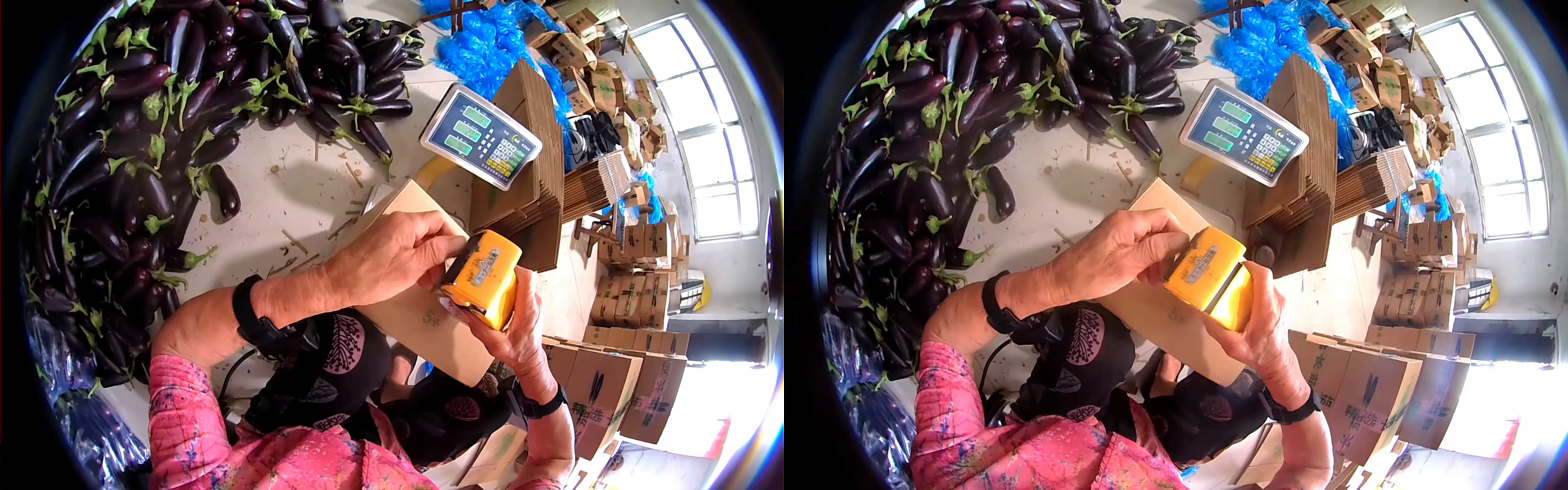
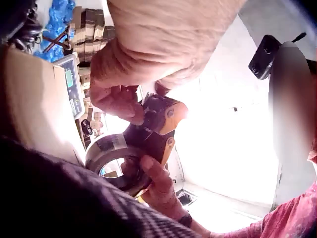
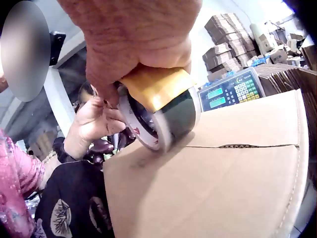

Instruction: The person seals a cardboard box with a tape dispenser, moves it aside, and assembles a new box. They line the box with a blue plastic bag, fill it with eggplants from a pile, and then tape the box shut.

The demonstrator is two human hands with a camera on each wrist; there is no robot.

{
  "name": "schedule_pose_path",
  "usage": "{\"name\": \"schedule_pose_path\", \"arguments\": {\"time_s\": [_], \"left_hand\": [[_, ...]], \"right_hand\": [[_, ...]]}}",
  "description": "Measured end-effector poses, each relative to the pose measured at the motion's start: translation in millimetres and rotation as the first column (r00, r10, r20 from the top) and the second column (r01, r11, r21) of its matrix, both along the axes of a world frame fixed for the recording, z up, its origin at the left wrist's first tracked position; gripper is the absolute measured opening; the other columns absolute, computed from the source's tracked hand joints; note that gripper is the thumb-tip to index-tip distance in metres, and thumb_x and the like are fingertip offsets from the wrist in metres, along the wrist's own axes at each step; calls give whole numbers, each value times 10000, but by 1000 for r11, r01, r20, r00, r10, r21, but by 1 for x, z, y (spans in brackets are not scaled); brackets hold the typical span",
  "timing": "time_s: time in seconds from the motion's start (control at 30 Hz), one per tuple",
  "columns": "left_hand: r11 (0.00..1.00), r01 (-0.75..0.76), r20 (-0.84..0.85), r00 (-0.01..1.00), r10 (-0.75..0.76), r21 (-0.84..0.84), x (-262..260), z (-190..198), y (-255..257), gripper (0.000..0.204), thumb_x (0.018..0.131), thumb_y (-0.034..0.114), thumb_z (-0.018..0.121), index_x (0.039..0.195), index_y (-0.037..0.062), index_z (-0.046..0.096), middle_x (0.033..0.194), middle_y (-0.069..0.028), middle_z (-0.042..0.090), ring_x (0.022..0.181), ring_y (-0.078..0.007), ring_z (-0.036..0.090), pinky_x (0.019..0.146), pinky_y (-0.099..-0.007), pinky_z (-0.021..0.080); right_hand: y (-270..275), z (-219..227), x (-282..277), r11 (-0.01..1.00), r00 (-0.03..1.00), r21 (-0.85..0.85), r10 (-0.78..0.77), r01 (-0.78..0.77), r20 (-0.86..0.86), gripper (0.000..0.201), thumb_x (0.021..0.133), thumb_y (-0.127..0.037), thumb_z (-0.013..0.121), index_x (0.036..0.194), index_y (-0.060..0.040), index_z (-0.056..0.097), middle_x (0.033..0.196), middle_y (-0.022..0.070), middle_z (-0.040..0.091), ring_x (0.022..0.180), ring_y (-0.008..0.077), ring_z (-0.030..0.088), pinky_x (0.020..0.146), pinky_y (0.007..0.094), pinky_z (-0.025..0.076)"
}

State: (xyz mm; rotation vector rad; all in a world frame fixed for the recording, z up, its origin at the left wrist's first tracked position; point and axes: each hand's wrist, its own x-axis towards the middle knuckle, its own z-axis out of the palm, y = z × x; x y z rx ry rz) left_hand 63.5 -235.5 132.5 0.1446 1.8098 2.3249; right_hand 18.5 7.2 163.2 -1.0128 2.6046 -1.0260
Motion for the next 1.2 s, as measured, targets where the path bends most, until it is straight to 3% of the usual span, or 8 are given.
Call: {"name": "schedule_pose_path", "arguments": {"time_s": [0.07,0.37,0.5,0.67,0.8,0.87,0.93,1.2], "left_hand": [[999,-4,21,1000,3,51,-1,-3,2,222,1033,202,537,1041,0,629,736,29,585,667,-30,561,623,-201,479],[976,-56,43,998,48,212,-5,-13,7,196,1027,202,550,974,21,604,777,40,573,664,-24,546,608,-196,467],[990,-81,43,996,76,117,-4,-7,5,196,1027,194,553,959,14,586,751,46,538,679,-17,502,608,-196,436],[964,-252,-226,947,227,-90,-15,-21,0,189,1016,164,561,908,10,574,718,60,487,677,-16,435,595,-203,388],[939,-249,-168,963,213,-237,-12,-32,-32,168,986,170,566,898,28,589,699,68,469,668,-19,424,598,-201,381],[893,-378,-36,924,381,-244,-7,-34,-69,177,963,230,604,878,75,597,680,88,427,582,0,359,503,-192,297],[904,-422,136,893,428,-72,-4,-69,-123,166,969,225,597,881,86,577,679,99,394,538,12,286,473,-181,232],[915,-398,122,907,403,-62,-4,-116,-133,182,984,240,574,878,92,561,695,104,394,567,16,294,490,-168,232]], "right_hand": [[0,-2,0,1000,1000,-8,0,0,8,660,703,-187,823,1224,4,465,918,168,678,812,307,709,726,368,559],[-4,3,1,998,999,65,-15,17,-30,668,693,-207,815,1228,-13,465,932,184,675,823,351,706,724,392,566],[-6,4,0,996,999,89,2,2,-50,654,696,-203,812,1219,-16,467,931,195,669,819,369,701,719,407,567],[-20,15,-1,986,996,168,28,-14,-85,642,718,-244,868,1164,5,479,868,176,684,766,318,706,684,388,557],[-26,27,2,957,987,287,89,-47,-134,687,683,-261,884,1181,-13,481,885,209,662,771,380,684,684,411,553],[-21,36,5,936,995,352,39,-4,-93,653,703,-253,864,1168,2,483,902,217,647,783,403,674,694,435,558],[-10,37,3,921,997,390,22,11,-80,638,716,-269,858,1154,8,485,909,216,633,782,415,669,693,448,562],[-31,35,7,881,995,474,37,12,-95,589,713,-267,853,1103,-5,497,874,188,611,750,408,652,661,454,550]]}}
